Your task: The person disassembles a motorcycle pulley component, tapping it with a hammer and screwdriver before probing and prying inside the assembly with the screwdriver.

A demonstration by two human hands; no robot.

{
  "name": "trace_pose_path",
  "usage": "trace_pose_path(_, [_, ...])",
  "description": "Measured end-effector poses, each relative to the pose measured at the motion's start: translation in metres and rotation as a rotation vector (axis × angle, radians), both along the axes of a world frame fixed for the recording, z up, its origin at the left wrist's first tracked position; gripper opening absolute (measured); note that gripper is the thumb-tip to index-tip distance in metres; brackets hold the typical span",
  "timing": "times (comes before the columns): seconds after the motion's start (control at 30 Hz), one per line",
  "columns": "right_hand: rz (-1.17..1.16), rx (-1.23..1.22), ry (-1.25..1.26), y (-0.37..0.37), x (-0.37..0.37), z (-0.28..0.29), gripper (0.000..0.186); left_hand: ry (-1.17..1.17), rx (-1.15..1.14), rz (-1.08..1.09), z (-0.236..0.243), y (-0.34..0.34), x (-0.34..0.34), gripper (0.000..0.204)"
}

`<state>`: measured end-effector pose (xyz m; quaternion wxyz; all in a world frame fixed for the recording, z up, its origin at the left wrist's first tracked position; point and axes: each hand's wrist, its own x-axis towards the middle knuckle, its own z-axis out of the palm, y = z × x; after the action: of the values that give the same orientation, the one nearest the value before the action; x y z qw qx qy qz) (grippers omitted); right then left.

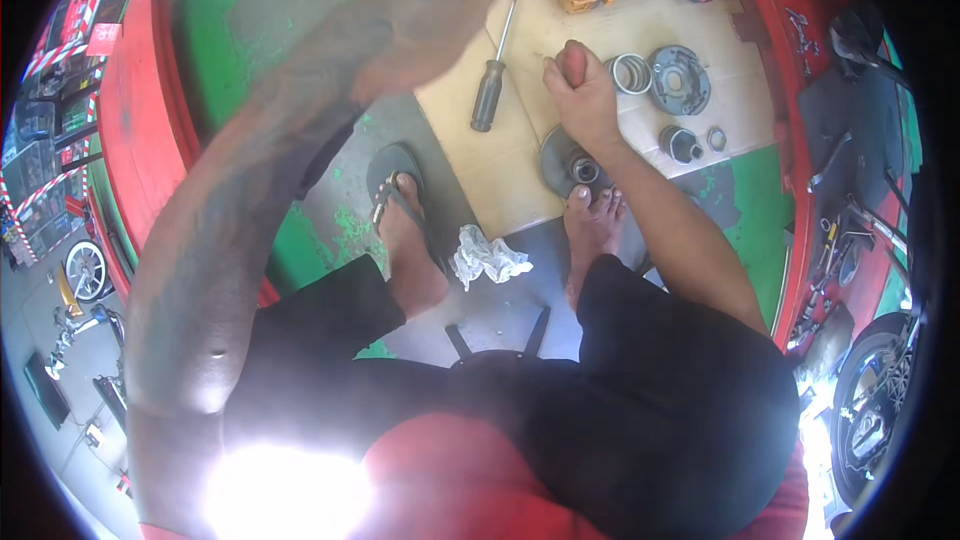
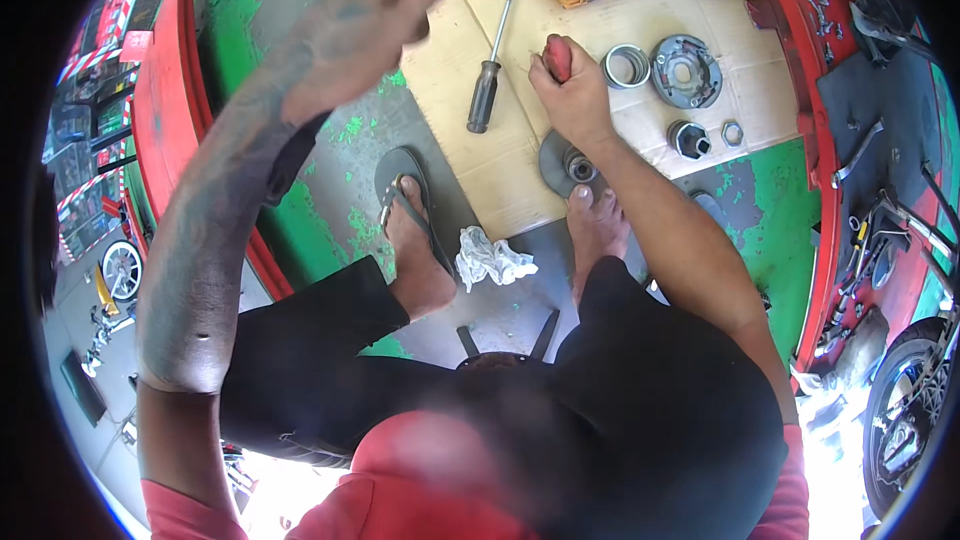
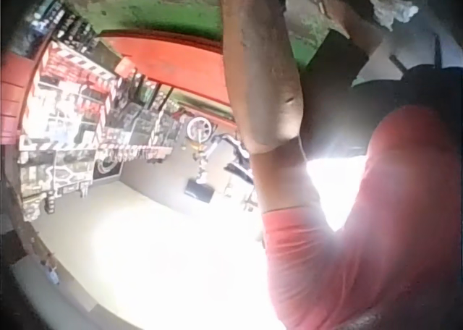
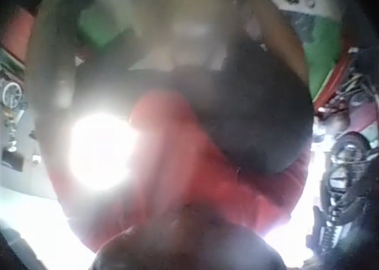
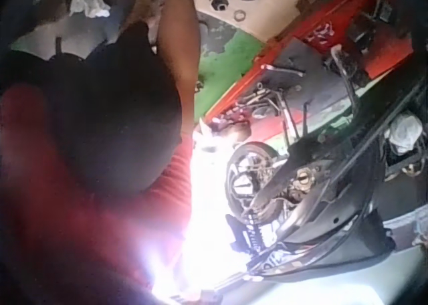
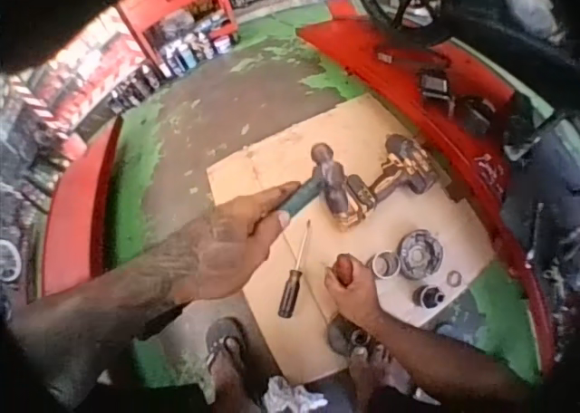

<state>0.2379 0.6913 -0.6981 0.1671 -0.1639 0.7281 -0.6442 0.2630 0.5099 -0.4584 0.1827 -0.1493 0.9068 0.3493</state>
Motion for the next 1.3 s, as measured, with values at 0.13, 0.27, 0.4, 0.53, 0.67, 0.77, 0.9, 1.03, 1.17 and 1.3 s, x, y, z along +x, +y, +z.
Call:
trace_pose_path(0.13, [-0.001, -0.025, -0.005, 0.003, 0.004, 0.004, 0.029, -0.129, -0.047, 0.088, -0.020, 0.006, 0.018, 0.045])
trace_pose_path(0.27, [-0.001, -0.051, -0.011, 0.002, -0.001, 0.004, 0.031, -0.069, -0.032, 0.039, -0.039, -0.002, 0.024, 0.044])
trace_pose_path(0.4, [-0.015, -0.026, -0.020, 0.004, 0.000, -0.003, 0.031, 0.114, 0.013, -0.057, -0.035, -0.009, 0.018, 0.044])
trace_pose_path(0.53, [0.001, -0.017, 0.020, 0.003, 0.000, -0.004, 0.033, 0.210, 0.059, 0.091, -0.033, -0.005, 0.018, 0.045])
trace_pose_path(0.67, [0.027, -0.035, 0.002, 0.006, -0.004, -0.001, 0.027, 0.064, 0.080, 0.075, -0.043, 0.002, 0.037, 0.046])
trace_pose_path(0.77, [0.062, -0.051, -0.054, 0.014, -0.015, 0.030, 0.021, 0.069, -0.006, -0.084, -0.047, -0.028, 0.041, 0.044])
trace_pose_path(0.9, [0.188, -0.138, -0.234, 0.047, -0.032, 0.117, 0.010, -0.035, -0.332, -0.252, 0.053, -0.072, 0.037, 0.041])
trace_pose_path(1.03, [0.232, -0.015, -0.258, 0.119, -0.015, 0.155, 0.009, 0.381, -0.467, -0.406, 0.101, -0.109, 0.075, 0.040])
trace_pose_path(1.17, [0.244, 0.240, -0.246, 0.182, 0.039, 0.187, 0.008, 0.586, -0.465, -0.372, 0.135, -0.106, 0.113, 0.041])
trace_pose_path(1.3, [0.379, 0.146, -0.384, 0.221, 0.077, 0.235, 0.012, 0.607, -0.391, -0.254, 0.153, -0.096, 0.156, 0.042])
